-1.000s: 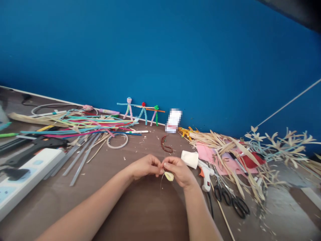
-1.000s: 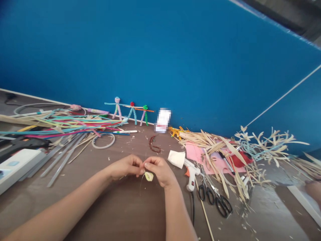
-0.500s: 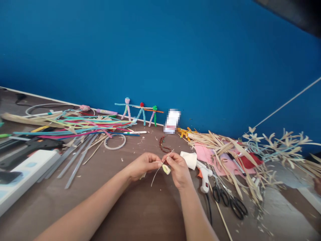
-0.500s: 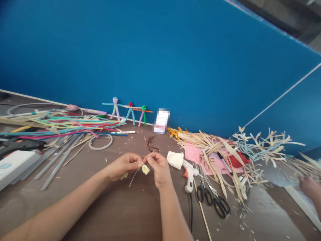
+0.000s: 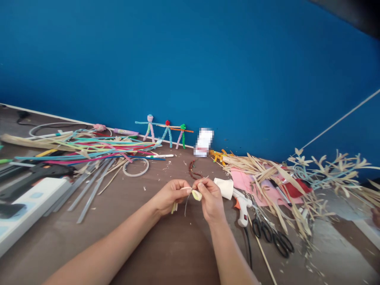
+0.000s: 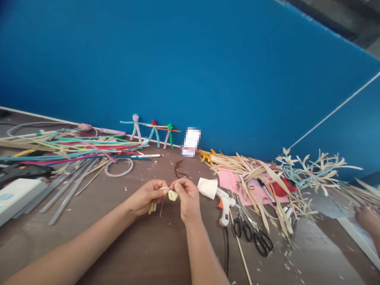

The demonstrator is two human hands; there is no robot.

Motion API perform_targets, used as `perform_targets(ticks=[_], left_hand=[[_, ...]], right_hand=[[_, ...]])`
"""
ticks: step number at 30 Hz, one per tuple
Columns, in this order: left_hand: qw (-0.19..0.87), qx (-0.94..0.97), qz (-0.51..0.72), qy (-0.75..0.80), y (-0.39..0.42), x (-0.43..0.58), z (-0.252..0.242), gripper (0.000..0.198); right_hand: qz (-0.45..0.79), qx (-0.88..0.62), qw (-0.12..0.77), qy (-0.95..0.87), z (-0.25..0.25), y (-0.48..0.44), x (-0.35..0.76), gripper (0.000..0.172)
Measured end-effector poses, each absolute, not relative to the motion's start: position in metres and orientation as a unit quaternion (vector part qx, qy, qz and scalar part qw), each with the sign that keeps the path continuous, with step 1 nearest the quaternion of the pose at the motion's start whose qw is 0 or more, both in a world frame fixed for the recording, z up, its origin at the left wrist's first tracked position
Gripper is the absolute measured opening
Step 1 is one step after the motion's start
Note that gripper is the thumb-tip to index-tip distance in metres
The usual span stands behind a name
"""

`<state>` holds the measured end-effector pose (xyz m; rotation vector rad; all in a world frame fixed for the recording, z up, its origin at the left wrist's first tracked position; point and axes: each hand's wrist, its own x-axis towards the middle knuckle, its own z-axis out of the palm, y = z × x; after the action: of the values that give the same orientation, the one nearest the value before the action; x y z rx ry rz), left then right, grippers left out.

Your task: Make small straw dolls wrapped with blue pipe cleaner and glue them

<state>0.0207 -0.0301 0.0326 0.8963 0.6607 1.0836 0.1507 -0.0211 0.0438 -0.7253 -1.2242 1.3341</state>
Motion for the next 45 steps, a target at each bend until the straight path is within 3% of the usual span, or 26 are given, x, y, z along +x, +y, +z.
perform_targets(ticks=[6,13,19,27,33,45], left_hand=[[0.700,0.384,0.503,0.331,-0.030,0.025,0.032,0.025],[0.717,0.302,0.517,0.357,-0.030,0.032,0.029,0.020],[0.682,0.269,0.555,0.393,-0.028,0.034,0.023,0.023],[0.587,0.369,0.555,0.459,-0.031,0.035,0.026,0.022],[0.568,0.398,0.551,0.464,-0.034,0.039,0.027,0.019],[0.547,0.416,0.557,0.466,-0.035,0.039,0.020,0.013]], right_hand=[[0.592,-0.328,0.544,-0.496,0.042,-0.016,0.157,0.008],[0.640,-0.327,0.498,-0.485,0.039,-0.014,0.162,0.025],[0.572,-0.377,0.500,-0.529,0.031,-0.010,0.157,0.009],[0.432,-0.444,0.491,-0.612,0.030,-0.005,0.167,0.021],[0.290,-0.436,0.504,-0.686,0.042,-0.012,0.169,0.020],[0.215,-0.409,0.489,-0.740,0.044,-0.015,0.169,0.022]])
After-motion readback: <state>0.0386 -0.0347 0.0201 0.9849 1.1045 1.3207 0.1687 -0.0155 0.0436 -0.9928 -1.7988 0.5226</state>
